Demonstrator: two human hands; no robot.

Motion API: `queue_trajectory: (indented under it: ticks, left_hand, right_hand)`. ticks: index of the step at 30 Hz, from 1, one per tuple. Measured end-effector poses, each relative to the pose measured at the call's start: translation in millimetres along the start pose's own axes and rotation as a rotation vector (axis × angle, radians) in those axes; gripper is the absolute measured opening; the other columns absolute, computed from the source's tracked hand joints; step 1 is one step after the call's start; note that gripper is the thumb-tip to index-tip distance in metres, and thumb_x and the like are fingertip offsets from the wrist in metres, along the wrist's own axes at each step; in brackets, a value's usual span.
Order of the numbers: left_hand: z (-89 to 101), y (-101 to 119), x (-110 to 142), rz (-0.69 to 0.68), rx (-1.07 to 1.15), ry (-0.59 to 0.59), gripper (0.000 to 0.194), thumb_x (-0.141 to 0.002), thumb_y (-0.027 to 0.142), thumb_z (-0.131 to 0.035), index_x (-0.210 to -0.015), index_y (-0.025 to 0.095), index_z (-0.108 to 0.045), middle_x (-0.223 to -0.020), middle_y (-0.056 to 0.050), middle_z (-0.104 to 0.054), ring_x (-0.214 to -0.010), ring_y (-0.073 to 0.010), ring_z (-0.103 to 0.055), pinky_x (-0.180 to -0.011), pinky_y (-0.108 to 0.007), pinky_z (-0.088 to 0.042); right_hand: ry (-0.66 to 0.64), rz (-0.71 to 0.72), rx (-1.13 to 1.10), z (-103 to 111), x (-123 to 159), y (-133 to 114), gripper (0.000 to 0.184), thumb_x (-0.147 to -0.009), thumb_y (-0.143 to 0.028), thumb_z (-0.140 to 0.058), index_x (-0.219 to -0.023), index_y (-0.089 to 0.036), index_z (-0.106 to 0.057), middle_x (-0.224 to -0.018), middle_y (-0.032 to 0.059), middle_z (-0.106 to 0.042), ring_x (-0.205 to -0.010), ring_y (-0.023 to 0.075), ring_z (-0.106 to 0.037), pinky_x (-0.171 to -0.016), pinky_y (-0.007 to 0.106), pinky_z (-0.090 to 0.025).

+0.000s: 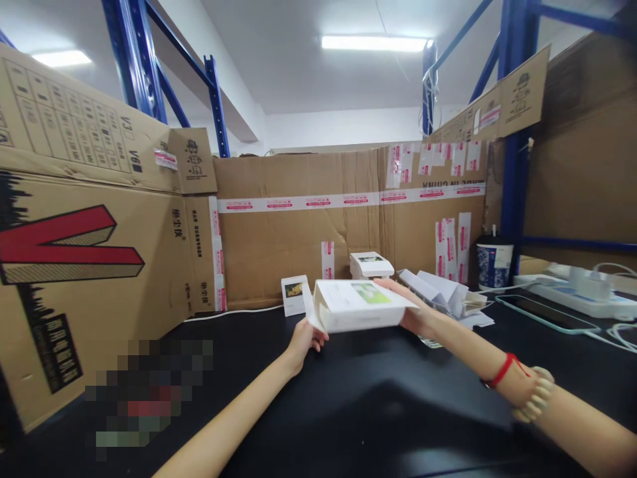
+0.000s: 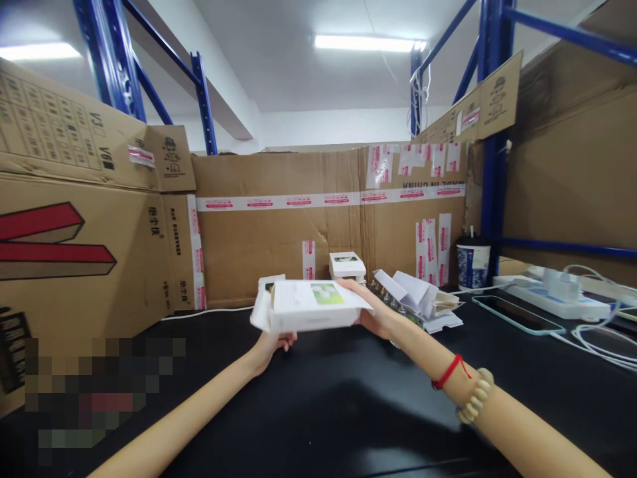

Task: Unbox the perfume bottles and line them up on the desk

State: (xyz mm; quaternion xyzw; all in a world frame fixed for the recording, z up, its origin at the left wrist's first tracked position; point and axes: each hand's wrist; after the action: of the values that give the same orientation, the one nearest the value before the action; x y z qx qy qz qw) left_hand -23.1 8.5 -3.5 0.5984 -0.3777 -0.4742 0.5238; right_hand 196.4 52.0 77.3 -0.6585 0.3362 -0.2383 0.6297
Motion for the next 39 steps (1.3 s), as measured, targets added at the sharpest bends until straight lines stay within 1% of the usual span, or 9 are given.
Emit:
queue_trajectory:
  ticks: [4,7,9,16,24,29,33,36,39]
  left_hand:
    - [0.8,3.5,1.2,0.037,0.008,-0.009,0.034,-0.068,0.038,-0.052,-0.092,0.014,-0.053,-0.048,0.003,-0.054,-0.041,-0.0093,-0.047,-0.039,-0.018,-0.031]
    - [0.9,4.8,2.1,0.050,0.003,-0.015,0.034,-0.068,0.037,-0.051,-0.093,0.014,-0.053,-0.047,0.003,-0.054,-0.041,-0.0089,-0.047,-0.039,-0.017,-0.030]
    - [1.0,5.0,2.3,0.049,0.000,-0.020,0.035,-0.068,0.038,-0.051,-0.093,0.014,-0.052,-0.048,0.003,-0.054,-0.041,-0.0089,-0.047,-0.040,-0.017,-0.030]
    - [0.3,4.7,1.4,0.048,-0.019,-0.033,0.037,-0.065,0.040,-0.051,-0.092,0.014,-0.051,-0.048,0.004,-0.054,-0.040,-0.0084,-0.047,-0.039,-0.017,-0.030]
    - [-0.4,4.1,0.3,0.053,-0.042,-0.036,0.033,-0.068,0.039,-0.050,-0.090,0.014,-0.052,-0.047,0.003,-0.054,-0.039,-0.0085,-0.046,-0.038,-0.017,-0.030]
    - [-1.3,4.9,0.9,0.051,-0.077,-0.031,0.034,-0.069,0.040,-0.048,-0.090,0.014,-0.052,-0.047,0.003,-0.053,-0.039,-0.0084,-0.046,-0.038,-0.017,-0.030]
    - [-3.8,4.0,0.8,0.034,-0.134,0.007,0.029,-0.072,0.036,-0.045,-0.089,0.014,-0.053,-0.045,0.004,-0.053,-0.038,-0.0088,-0.045,-0.039,-0.018,-0.030]
    - [-3.0,1.2,0.0,-0.006,-0.197,0.074,0.020,-0.073,0.027,-0.043,-0.084,0.015,-0.054,-0.041,0.004,-0.052,-0.038,-0.0089,-0.042,-0.042,-0.019,-0.029]
    - [0.6,0.2,0.5,-0.112,-0.397,0.163,0.014,-0.072,0.019,-0.044,-0.078,0.017,-0.056,-0.042,0.005,-0.054,-0.046,-0.0113,-0.049,-0.051,-0.021,-0.033]
  right_hand:
    - [0.169,0.245,-0.113,-11.5,-15.0,-33.6,0.029,-0.086,-0.032,-0.042,-0.107,-0.018,-0.057,-0.082,0.0032,-0.068,-0.056,0.0092,-0.057,-0.044,0.018,-0.045]
    - [0.355,0.324,-0.226,-8.4,-26.6,-49.7,0.024,-0.088,-0.026,-0.039,-0.105,-0.019,-0.055,-0.084,0.0028,-0.068,-0.057,0.0080,-0.058,-0.051,0.018,-0.049]
    - [0.416,0.335,-0.243,-0.7,-33.1,-52.4,0.023,-0.089,-0.025,-0.038,-0.106,-0.019,-0.053,-0.089,0.0043,-0.067,-0.062,0.0087,-0.061,-0.056,0.019,-0.052]
    - [0.467,0.193,-0.092,23.0,-40.6,-36.2,0.022,-0.088,-0.026,-0.043,-0.108,-0.017,-0.047,-0.087,0.0074,-0.066,-0.048,0.0053,-0.055,-0.042,0.014,-0.045]
    - [0.407,0.218,0.068,28.0,-32.8,-30.8,0.019,-0.089,-0.031,-0.045,-0.102,-0.018,-0.047,-0.068,0.0026,-0.065,-0.037,0.0044,-0.047,-0.035,0.014,-0.039]
    - [0.493,0.242,0.121,30.1,-35.3,-30.9,0.028,-0.090,-0.037,-0.042,-0.107,-0.015,-0.045,-0.056,-0.0010,-0.061,-0.031,0.0046,-0.042,-0.032,0.015,-0.037]
    - [0.595,0.355,0.224,34.1,-33.4,-26.3,0.038,-0.087,-0.045,-0.043,-0.108,-0.014,-0.044,-0.046,-0.0054,-0.052,-0.028,0.0076,-0.039,-0.029,0.018,-0.032]
    - [0.711,0.583,0.264,31.9,-24.2,-14.7,0.032,-0.082,-0.046,-0.049,-0.100,-0.019,-0.045,-0.045,-0.0098,-0.041,-0.030,0.0072,-0.036,-0.031,0.018,-0.028]
    - [0.654,0.704,0.384,22.5,-14.1,5.2,0.024,-0.083,-0.045,-0.046,-0.090,-0.022,-0.047,-0.045,-0.0103,-0.034,-0.034,0.0070,-0.032,-0.036,0.018,-0.026]
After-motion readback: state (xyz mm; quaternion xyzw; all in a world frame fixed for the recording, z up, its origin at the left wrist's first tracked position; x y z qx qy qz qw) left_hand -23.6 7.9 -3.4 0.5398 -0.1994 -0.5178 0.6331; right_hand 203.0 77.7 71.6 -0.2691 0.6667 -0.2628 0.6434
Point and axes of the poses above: each hand's wrist, its own x-axis away from the middle knuckle, its own z-axis out of the back of the hand, y = z × x
